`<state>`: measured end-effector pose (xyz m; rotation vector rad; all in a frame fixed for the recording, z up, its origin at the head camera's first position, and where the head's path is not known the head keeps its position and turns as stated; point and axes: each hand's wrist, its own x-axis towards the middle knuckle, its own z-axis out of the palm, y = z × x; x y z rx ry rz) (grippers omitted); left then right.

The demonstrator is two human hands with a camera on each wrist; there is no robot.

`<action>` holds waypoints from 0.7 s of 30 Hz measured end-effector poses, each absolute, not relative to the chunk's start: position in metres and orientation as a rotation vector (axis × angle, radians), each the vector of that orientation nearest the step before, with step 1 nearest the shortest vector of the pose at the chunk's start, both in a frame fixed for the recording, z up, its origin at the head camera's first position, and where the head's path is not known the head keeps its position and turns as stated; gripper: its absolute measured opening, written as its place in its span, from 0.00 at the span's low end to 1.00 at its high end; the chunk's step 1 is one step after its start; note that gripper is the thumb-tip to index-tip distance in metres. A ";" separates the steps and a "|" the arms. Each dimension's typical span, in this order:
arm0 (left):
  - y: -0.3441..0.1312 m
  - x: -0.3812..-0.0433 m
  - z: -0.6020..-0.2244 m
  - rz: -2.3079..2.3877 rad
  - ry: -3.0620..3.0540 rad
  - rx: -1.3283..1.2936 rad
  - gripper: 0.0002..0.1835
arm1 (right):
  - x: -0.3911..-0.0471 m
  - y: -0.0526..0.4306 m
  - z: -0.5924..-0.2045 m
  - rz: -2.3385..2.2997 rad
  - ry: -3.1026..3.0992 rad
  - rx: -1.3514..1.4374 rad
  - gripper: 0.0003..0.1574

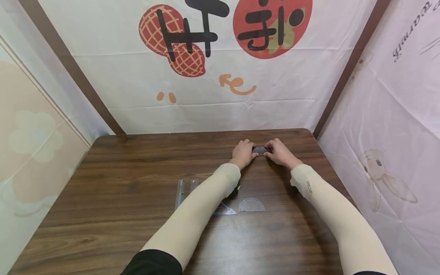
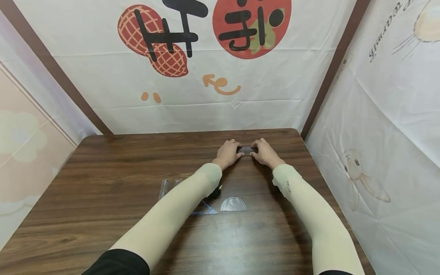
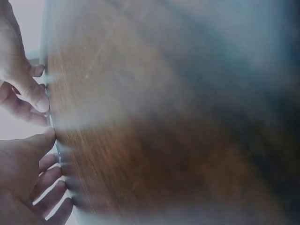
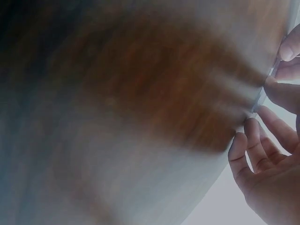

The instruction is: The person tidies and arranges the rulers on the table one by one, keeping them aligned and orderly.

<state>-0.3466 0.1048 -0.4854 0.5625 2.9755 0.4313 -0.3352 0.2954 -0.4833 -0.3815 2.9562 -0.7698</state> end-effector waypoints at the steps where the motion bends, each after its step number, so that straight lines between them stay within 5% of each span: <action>1: 0.105 -0.346 -0.485 0.436 2.970 0.562 0.26 | -0.335 0.295 -0.483 -0.773 2.956 -0.382 0.22; 21: 0.107 -0.341 -0.485 0.527 2.980 0.539 0.26 | -0.332 0.295 -0.481 -0.769 2.935 -0.354 0.24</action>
